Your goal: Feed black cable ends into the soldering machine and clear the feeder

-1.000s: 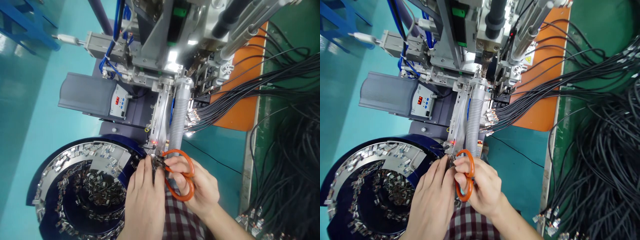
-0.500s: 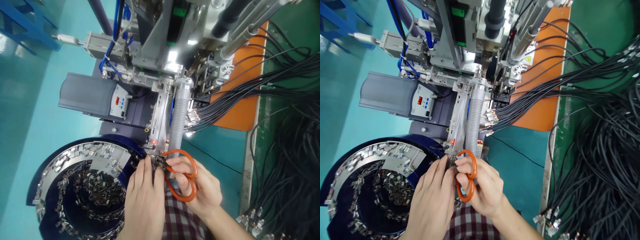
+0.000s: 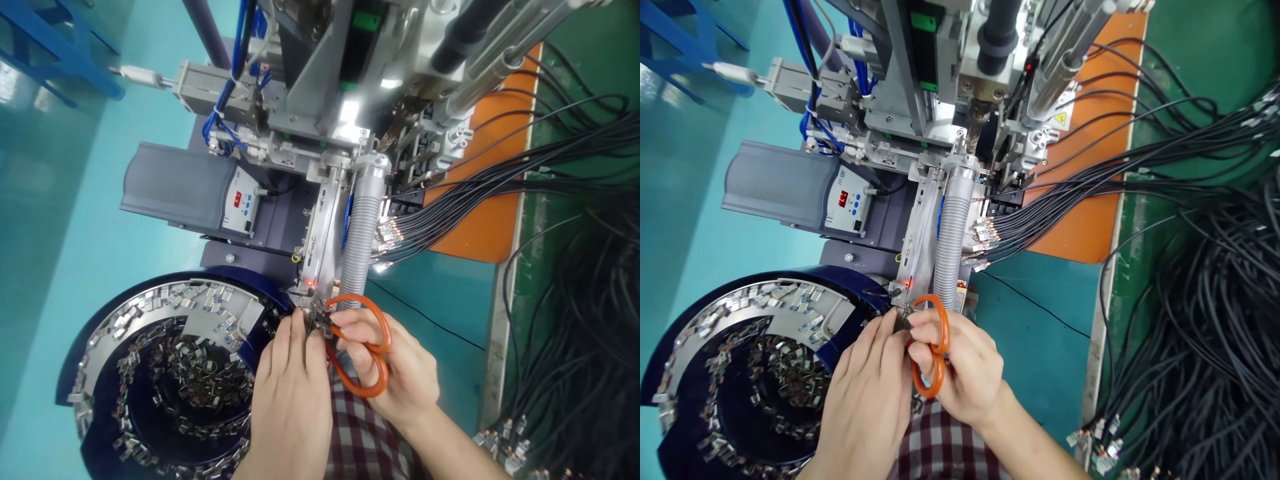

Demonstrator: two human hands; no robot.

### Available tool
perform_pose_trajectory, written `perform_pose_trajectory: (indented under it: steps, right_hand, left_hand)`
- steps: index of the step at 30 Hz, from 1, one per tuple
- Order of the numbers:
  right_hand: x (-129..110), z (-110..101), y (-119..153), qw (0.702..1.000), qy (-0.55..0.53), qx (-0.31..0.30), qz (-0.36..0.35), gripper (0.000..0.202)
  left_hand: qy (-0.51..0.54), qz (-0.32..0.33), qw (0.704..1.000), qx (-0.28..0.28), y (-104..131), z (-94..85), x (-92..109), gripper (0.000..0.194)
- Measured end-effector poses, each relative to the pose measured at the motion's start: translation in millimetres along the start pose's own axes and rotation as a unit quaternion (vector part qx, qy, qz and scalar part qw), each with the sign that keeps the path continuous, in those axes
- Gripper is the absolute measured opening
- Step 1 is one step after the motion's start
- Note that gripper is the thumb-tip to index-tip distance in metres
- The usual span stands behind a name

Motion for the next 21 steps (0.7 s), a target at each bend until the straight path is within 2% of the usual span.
perform_pose_trajectory:
  steps: [11,16,21]
  right_hand:
    - [1.6,-0.7,-1.1,1.000,0.012,0.000,-0.011,0.014]
    - [-2.6,-1.6,-0.3,1.000,0.011,-0.023,0.006,0.013]
    - [3.3,-6.1,4.0,0.999,-0.005,-0.007,0.042,0.014]
  left_hand:
    - [0.008,-0.003,1.000,0.019,-0.5,-1.9,-1.1,0.016]
    - [0.005,0.004,1.000,0.023,0.6,-1.9,-0.4,0.014]
    - [0.007,0.001,1.000,0.015,0.2,-1.6,-1.3,0.015]
Point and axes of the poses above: each hand's wrist, its own y-axis away from the middle knuckle, its own z-axis out of the palm, x = y × z, the point moved 7 cm from there along -y, towards the middle knuckle, and after that the axes turned 14 degrees about z, right-handed, at the moved point
